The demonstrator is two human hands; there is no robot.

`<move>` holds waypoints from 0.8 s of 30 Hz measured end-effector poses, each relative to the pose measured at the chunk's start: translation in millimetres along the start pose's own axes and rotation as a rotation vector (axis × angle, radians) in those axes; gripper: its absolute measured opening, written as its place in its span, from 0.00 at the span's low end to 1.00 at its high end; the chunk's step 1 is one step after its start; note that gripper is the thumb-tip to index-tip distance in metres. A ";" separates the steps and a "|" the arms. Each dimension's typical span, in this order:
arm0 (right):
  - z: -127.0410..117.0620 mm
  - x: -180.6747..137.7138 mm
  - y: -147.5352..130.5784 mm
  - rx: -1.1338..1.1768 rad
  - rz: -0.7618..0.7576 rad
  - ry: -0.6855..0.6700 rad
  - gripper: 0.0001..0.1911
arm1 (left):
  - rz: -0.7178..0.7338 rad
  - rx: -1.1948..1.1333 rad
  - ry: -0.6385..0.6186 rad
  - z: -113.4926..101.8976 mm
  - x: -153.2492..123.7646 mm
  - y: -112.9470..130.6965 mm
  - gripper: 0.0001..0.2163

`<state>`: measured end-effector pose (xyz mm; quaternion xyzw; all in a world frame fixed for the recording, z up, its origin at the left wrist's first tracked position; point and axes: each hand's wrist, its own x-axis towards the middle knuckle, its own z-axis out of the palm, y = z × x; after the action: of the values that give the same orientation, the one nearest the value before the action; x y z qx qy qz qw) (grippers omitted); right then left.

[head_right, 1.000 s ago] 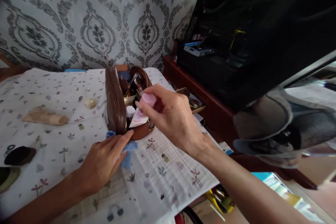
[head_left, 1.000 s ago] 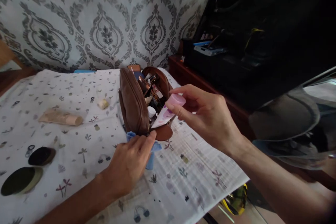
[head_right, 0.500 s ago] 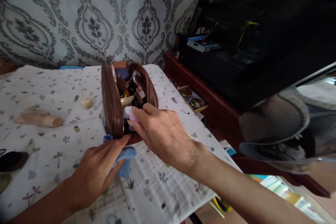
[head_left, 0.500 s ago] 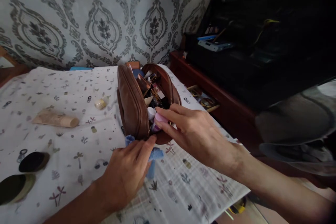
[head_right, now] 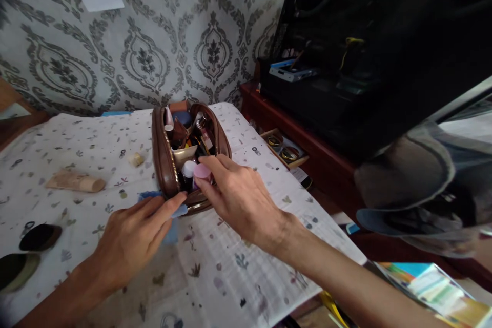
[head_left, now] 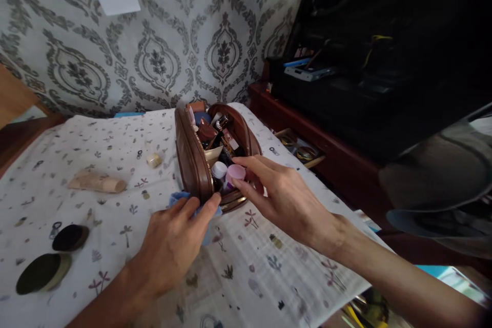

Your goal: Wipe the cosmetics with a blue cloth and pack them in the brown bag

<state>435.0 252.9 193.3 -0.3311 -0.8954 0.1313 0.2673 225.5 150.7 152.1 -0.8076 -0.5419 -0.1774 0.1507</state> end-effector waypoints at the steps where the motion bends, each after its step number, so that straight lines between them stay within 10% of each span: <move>1: -1.6 0.6 -1.0 0.010 -0.002 -0.014 0.14 | 0.003 -0.029 -0.002 1.0 -0.9 0.1 0.20; 14: 12.0 -13.0 -25.4 0.123 -0.108 0.305 0.11 | -0.052 -0.115 -0.063 14.5 -65.8 -36.3 0.15; 24: 102.1 -10.8 -84.6 0.391 -0.184 0.159 0.27 | -0.134 -0.164 -0.126 17.5 -102.3 -53.8 0.10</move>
<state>339.9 176.7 140.0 -0.1990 -0.8554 0.2510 0.4070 141.9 94.0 93.3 -0.7886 -0.5868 -0.1796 0.0378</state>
